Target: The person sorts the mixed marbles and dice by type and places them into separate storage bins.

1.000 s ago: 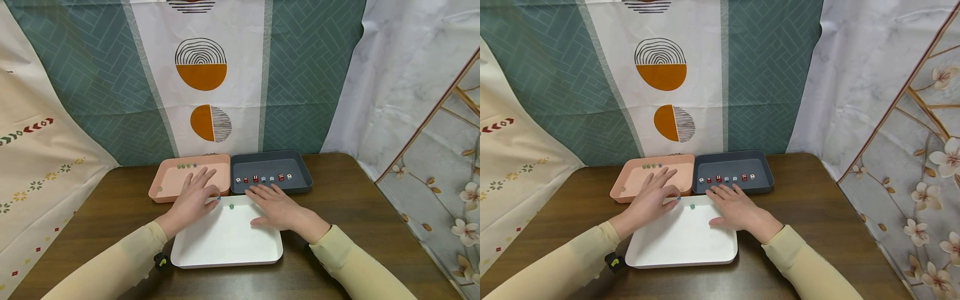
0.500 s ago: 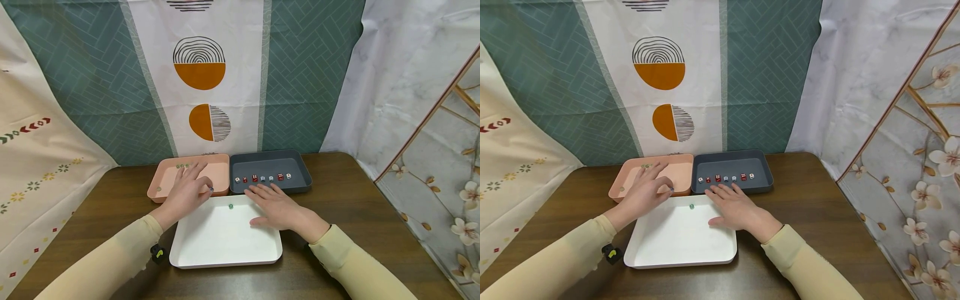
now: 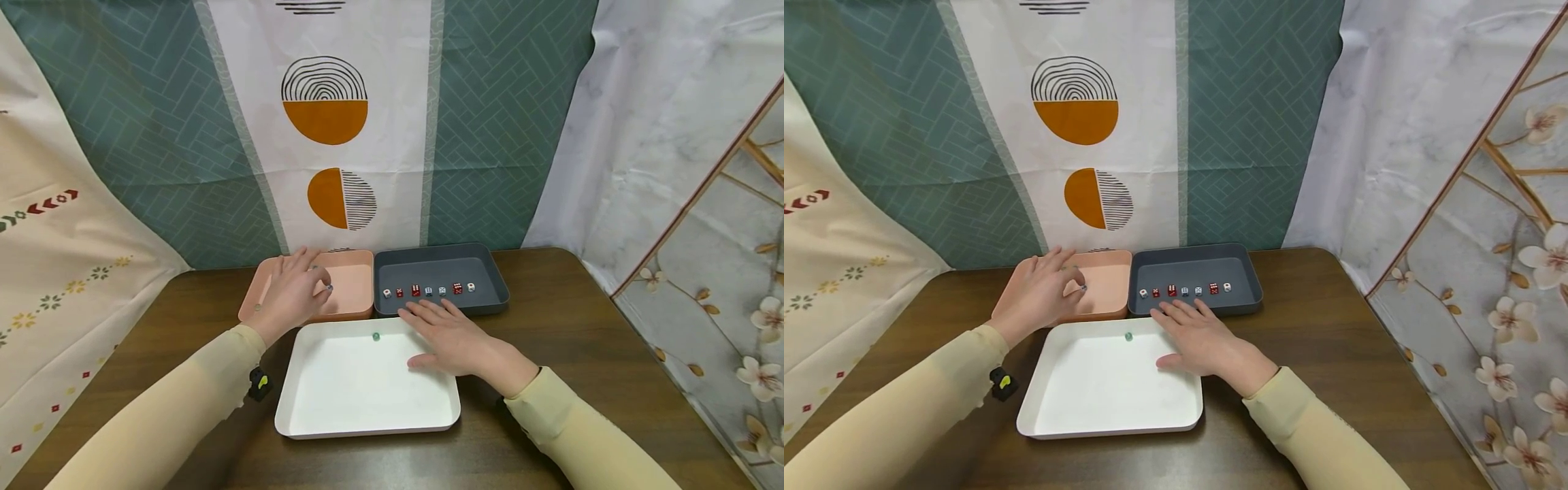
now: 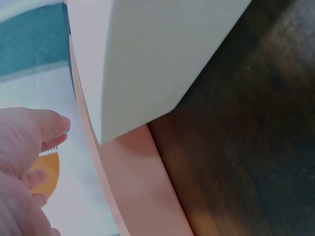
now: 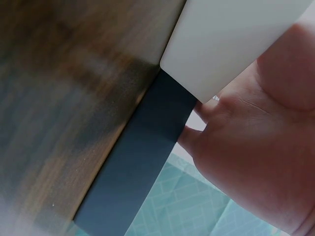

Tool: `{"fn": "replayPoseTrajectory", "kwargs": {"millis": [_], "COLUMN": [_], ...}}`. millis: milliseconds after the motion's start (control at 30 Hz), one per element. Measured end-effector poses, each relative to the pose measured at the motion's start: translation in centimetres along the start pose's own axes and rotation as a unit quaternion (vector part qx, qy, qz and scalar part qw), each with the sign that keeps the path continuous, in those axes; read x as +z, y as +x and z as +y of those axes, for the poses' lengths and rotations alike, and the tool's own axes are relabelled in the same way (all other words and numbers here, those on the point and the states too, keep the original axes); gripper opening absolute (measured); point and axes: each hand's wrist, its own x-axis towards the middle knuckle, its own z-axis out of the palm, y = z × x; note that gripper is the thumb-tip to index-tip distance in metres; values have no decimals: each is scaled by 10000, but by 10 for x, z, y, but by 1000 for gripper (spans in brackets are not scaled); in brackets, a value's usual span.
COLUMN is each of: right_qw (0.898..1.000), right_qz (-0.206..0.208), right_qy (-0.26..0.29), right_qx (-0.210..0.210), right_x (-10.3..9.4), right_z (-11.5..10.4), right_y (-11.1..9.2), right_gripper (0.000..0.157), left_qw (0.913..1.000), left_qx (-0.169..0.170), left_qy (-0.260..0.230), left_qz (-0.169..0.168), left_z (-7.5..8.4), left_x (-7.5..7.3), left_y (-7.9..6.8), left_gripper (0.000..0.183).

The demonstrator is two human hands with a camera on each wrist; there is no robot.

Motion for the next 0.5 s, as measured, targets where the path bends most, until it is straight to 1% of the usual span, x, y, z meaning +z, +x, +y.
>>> {"fn": "replayPoseTrajectory", "kwargs": {"millis": [133, 300, 400, 500], "right_qw": [10000, 10000, 10000, 10000], "right_qz": [1, 14, 6, 3], "right_qy": [22, -22, -25, 15], "right_qx": [-12, -14, 1, -11], "right_x": [-1, -1, -1, 0], "right_z": [-1, -1, 0, 1], "right_y": [0, 0, 1, 1], "right_gripper": [95, 95, 96, 96], "left_qw": [9999, 9997, 9982, 9959], "left_qx": [-77, -61, -117, -241], "left_qy": [98, 211, 555, 819], "left_qz": [-76, -93, -167, -301], "left_z": [-5, -15, -22, -27], "left_x": [4, 6, 5, 4], "left_y": [6, 14, 17, 20], "left_gripper": [7, 7, 9, 11]}}
